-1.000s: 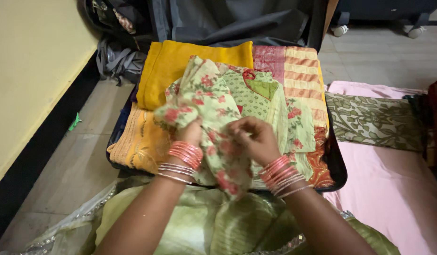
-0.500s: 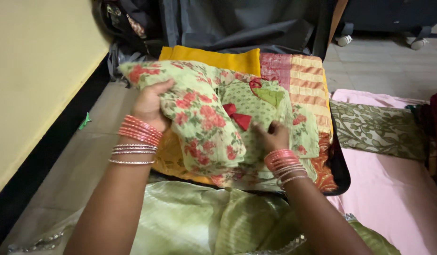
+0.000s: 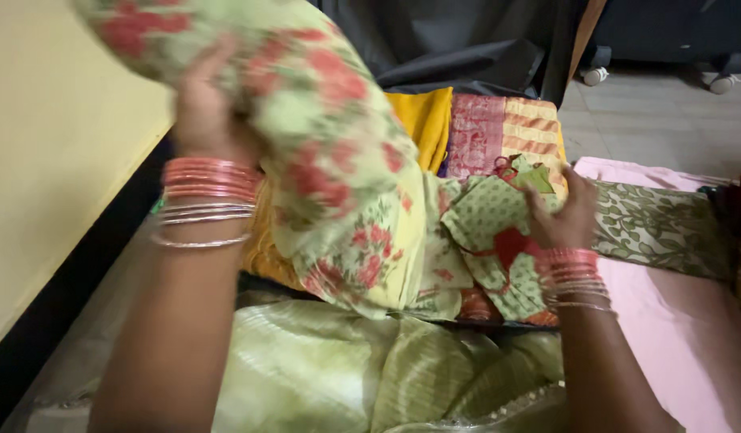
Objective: The person packs a suitcase by hand, placing floral fabric, a white folded garment, and a brown sari on top of other folded clothes already inside.
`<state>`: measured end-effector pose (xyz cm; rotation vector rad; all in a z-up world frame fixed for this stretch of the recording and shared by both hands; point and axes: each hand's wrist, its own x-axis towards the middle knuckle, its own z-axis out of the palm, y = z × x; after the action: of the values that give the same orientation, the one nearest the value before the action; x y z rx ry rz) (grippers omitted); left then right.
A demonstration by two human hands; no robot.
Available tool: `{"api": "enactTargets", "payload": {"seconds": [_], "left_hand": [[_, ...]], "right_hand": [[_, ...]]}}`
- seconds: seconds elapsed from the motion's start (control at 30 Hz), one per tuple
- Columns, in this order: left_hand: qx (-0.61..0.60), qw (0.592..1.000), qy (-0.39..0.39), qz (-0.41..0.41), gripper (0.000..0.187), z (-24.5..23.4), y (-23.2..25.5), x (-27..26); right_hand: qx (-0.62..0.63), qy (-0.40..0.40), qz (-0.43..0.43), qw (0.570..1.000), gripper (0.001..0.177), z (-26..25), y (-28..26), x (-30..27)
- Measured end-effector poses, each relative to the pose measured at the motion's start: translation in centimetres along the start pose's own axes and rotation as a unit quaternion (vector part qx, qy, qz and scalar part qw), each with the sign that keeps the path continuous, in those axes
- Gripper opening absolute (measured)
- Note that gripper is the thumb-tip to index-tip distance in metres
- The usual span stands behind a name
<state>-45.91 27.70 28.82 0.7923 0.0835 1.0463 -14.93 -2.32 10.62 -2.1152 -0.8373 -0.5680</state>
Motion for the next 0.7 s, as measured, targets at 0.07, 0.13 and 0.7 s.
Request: {"api": "enactTargets", "payload": {"seconds": [0.07,0.13,0.7], "left_hand": [[-0.028,0.998,0.009,-0.049,0.029,0.8,-3.7,0.9],[-0.014,0.982,0.146,-0.116,0.026,1.7,-8.7,1.4],[0.659,0.596,-0.177,0.423,0.102,-3.0,-6.1,-5.8]], "right_hand": [[0.393,-0.084,0.014,0.915,0.072,0.1,-6.1,1.5],[0.402,-0.156,-0.088,0.898,0.085,-0.9,-11.4,1.5],[0.311,-0.264,-0.189,0.893,0.042,-1.3,-20.3,3.7]]}}
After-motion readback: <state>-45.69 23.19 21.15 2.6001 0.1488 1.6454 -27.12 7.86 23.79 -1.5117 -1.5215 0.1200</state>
